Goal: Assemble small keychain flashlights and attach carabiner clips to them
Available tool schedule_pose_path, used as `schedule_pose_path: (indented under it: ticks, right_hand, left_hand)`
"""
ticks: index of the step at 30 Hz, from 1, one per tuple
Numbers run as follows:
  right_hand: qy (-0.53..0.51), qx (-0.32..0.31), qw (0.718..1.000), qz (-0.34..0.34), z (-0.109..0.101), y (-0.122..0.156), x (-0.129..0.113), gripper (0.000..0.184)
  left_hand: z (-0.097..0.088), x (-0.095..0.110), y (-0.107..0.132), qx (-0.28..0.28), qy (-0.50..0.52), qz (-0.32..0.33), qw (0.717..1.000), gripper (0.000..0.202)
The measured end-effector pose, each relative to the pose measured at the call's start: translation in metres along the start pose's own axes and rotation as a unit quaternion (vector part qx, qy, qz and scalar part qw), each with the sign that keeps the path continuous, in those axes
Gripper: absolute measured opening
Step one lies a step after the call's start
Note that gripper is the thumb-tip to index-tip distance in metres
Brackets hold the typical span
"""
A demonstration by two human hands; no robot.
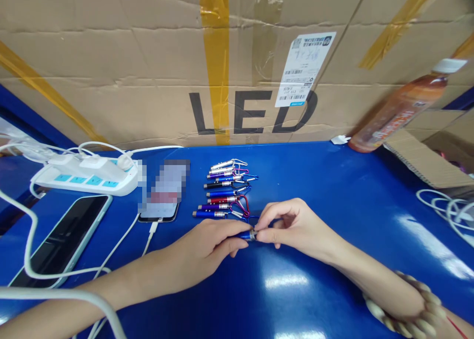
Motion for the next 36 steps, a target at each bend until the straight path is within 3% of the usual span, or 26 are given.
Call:
schedule_pose_path:
  ticks: [3, 6, 10, 13, 18, 22, 24, 27, 32, 36]
  right_hand:
    - [-0.031, -0.003, 0.999, 0.024, 0.003, 0.000, 0.001, 0.016]
    - [-0.026, 0.031, 0.999, 0.020, 0.007, 0.001, 0.001, 0.019]
    - [0.090, 0.083, 0.987, -0.106, 0.006, 0.003, -0.003, 0.012]
    - [0.178, 0.027, 0.960, -0.216, 0.003, 0.004, -0.009, 0.003]
    - [0.293, -0.064, 0.895, -0.331, -0.004, 0.008, -0.017, 0.011]
    - [0.396, -0.110, 0.836, -0.363, -0.005, 0.013, -0.020, 0.016]
    - [0.424, -0.126, 0.823, -0.356, -0.004, 0.015, -0.021, 0.017]
    - [0.432, -0.140, 0.822, -0.344, 0.000, 0.015, -0.020, 0.018]
    - [0.345, -0.158, 0.855, -0.355, 0.017, 0.018, -0.013, 0.017]
    - [0.348, -0.103, 0.860, -0.358, 0.024, 0.019, -0.013, 0.018]
  left_hand:
    - [0.003, -0.001, 0.002, 0.024, -0.014, 0.041, 0.999, 0.018]
    - [0.004, -0.002, 0.002, 0.037, -0.005, 0.034, 0.999, 0.019]
    - [0.003, -0.003, -0.002, 0.026, 0.046, -0.009, 0.999, 0.020]
    - [0.001, -0.002, -0.004, 0.005, 0.075, -0.030, 0.997, 0.025]
    - [0.002, -0.001, -0.003, -0.035, 0.096, -0.045, 0.994, 0.023]
    - [0.005, 0.002, 0.002, -0.059, 0.052, -0.044, 0.996, 0.023]
    - [0.005, 0.005, 0.005, -0.061, 0.017, -0.044, 0.997, 0.021]
    - [0.005, 0.007, 0.008, -0.053, -0.015, -0.055, 0.997, 0.013]
    - [0.007, 0.006, 0.009, -0.068, -0.024, -0.019, 0.997, 0.018]
    - [0.008, 0.002, 0.009, -0.025, 0.011, -0.033, 0.999, 0.016]
Point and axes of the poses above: each hand's wrist, its own y-axis away from the middle knuckle, its own z-axis out of the palm, x = y × z, the point moved 2 cm from there along -y, towards the middle knuckle, and after that the axes turned 4 degrees about -z, right-handed, at the moved point
